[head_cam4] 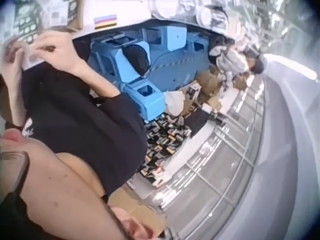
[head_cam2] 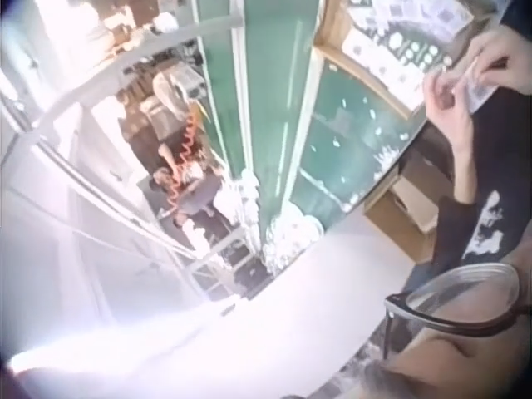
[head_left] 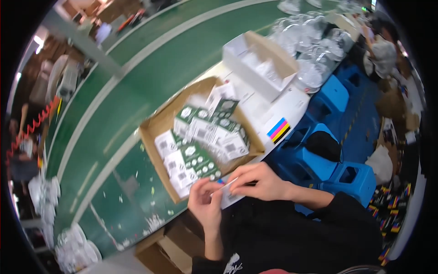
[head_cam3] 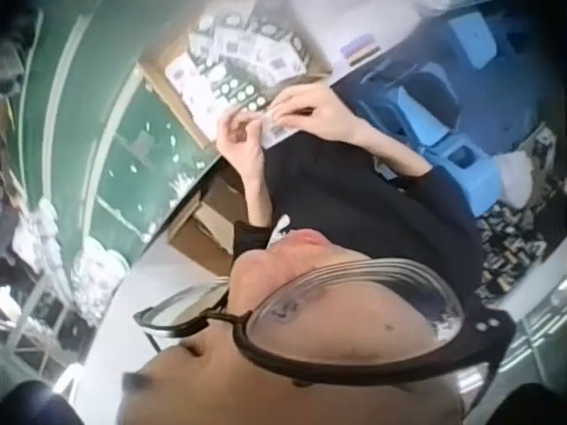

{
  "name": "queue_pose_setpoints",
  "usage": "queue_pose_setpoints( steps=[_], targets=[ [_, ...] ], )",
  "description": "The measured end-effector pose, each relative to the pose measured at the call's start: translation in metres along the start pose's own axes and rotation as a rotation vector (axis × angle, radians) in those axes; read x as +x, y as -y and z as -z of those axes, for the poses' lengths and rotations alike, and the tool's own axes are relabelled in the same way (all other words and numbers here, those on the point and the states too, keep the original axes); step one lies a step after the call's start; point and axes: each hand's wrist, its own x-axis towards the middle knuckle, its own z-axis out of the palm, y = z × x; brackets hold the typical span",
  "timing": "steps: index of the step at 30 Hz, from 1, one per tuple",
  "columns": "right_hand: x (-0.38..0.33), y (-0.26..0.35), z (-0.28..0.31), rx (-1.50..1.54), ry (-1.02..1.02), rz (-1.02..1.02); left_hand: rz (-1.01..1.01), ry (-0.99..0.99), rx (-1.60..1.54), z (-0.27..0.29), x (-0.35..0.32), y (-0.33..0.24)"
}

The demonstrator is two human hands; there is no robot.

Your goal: Organizing and inspecting small component boxes on a lighting factory assembly line.

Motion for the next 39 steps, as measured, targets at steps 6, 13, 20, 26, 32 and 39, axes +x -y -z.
queue_pose_setpoints(
  steps=[6, 13, 20, 26, 32, 39],
  targets=[
    [0.000, -0.009, -0.014, 0.121, -0.158, -0.076, 0.018, -0.002, -0.060, -0.001, -0.009, 0.013],
    [-0.001, -0.006, -0.010, 0.533, -0.152, -0.161, -0.022, 0.040, -0.175, 0.010, -0.011, 0.008],
    [0.003, -0.004, -0.016, 0.460, -0.047, -0.142, 0.020, 0.163, -0.104, 0.009, -0.016, 0.002],
    [0.003, -0.001, -0.018, 0.481, -0.045, -0.169, 0.025, 0.200, -0.127, 0.005, -0.016, -0.002],
    [0.001, -0.005, -0.019, 0.591, -0.011, -0.181, 0.052, 0.207, -0.114, 0.005, -0.018, -0.002],
    [-0.001, -0.003, -0.018, 0.556, 0.001, -0.166, 0.042, 0.203, -0.130, 0.005, -0.021, -0.001]
  ],
)
